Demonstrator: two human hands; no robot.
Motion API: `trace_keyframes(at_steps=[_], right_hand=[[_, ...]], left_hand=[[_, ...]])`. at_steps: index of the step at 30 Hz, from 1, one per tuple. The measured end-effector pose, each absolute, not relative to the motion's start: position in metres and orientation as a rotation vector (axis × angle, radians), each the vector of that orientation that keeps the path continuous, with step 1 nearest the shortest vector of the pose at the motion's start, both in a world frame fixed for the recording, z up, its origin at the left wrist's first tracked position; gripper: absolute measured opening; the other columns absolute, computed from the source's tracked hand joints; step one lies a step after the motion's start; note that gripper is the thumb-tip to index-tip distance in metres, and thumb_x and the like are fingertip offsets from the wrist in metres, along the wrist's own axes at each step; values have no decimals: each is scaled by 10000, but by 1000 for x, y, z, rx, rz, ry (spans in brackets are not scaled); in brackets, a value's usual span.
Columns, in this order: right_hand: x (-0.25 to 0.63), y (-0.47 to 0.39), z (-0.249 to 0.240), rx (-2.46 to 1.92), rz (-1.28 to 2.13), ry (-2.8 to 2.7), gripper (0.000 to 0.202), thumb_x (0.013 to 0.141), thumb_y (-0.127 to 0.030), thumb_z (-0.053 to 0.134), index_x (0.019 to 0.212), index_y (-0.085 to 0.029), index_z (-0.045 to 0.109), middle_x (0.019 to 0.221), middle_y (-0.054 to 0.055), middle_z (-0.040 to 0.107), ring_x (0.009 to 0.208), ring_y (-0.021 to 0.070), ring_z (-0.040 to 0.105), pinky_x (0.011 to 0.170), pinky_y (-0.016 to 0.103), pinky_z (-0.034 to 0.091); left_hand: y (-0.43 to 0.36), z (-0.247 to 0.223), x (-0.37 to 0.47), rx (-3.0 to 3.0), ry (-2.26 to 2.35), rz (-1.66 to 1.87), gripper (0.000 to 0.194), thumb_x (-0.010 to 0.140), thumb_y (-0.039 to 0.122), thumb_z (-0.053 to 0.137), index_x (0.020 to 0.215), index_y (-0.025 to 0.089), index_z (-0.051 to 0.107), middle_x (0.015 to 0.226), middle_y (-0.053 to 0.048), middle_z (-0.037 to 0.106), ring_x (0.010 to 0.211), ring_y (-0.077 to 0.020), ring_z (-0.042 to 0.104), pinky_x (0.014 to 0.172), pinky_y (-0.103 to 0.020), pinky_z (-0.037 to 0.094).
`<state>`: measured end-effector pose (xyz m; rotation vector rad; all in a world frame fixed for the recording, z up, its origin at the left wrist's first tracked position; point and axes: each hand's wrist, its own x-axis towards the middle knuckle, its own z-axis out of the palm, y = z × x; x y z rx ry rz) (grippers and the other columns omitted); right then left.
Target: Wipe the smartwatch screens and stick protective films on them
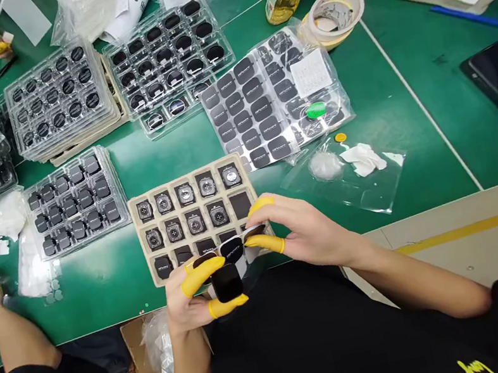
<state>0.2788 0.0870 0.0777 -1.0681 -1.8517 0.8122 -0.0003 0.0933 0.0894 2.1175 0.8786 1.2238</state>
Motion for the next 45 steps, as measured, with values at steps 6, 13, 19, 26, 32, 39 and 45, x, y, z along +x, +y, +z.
trace_keyframes(at_steps=[6, 13, 19, 26, 32, 39, 45], right_hand=[[273, 79, 68, -1080, 665, -1772, 264, 1093, -267, 733, 1356, -273, 719, 1015, 46, 808, 880, 213, 773, 813, 357, 679], [273, 78, 63, -1066, 419, -1839, 268, 1094, -264, 733, 1362, -280, 737, 1070, 71, 832, 877, 221, 783, 764, 376, 654], [270, 78, 61, -1049, 287, -1866, 175, 1107, -230, 704, 1280, -247, 730, 1027, 81, 849, 835, 214, 769, 710, 361, 591], [274, 77, 67, -1027, 580, -1799, 97, 1101, -192, 692, 1167, -261, 708, 1034, 54, 858, 901, 206, 809, 789, 354, 636], [289, 86, 86, -1201, 1341, -1731, 107, 1089, -272, 657, 991, -251, 695, 975, 29, 825, 824, 197, 766, 732, 308, 598], [289, 82, 70, -1147, 969, -1937, 135, 1077, -137, 581, 1033, -258, 623, 1109, 88, 811, 1061, 271, 782, 867, 401, 616], [279, 73, 61, -974, 465, -1984, 215, 1050, -42, 587, 1104, -248, 619, 1163, 115, 817, 1405, 333, 732, 1030, 517, 626]], left_hand=[[95, 87, 0, 2121, 942, 1182, 628, 711, 552, 1050, 1214, 226, 860, 887, -57, 892, 591, -211, 796, 528, -279, 658], [87, 80, -4, 2078, 941, 1170, 772, 703, 537, 1063, 1382, 264, 814, 991, -62, 899, 689, -233, 837, 608, -314, 708], [88, 91, 3, 2059, 1002, 1140, 662, 724, 559, 1041, 1274, 242, 852, 900, -45, 888, 631, -219, 815, 561, -292, 678], [90, 98, 5, 2098, 925, 1126, 598, 805, 522, 1006, 1285, 213, 829, 948, -66, 899, 719, -220, 845, 633, -280, 696], [93, 105, 4, 2165, 769, 1007, 572, 886, 404, 970, 1381, 193, 776, 904, -39, 874, 713, -171, 815, 678, -249, 679], [93, 92, -2, 2110, 849, 980, 561, 851, 488, 987, 1293, 189, 814, 928, -52, 890, 729, -178, 829, 675, -244, 683], [93, 67, -13, 1958, 965, 1032, 597, 755, 513, 1043, 1233, 201, 868, 936, -73, 910, 730, -217, 859, 682, -270, 708]])
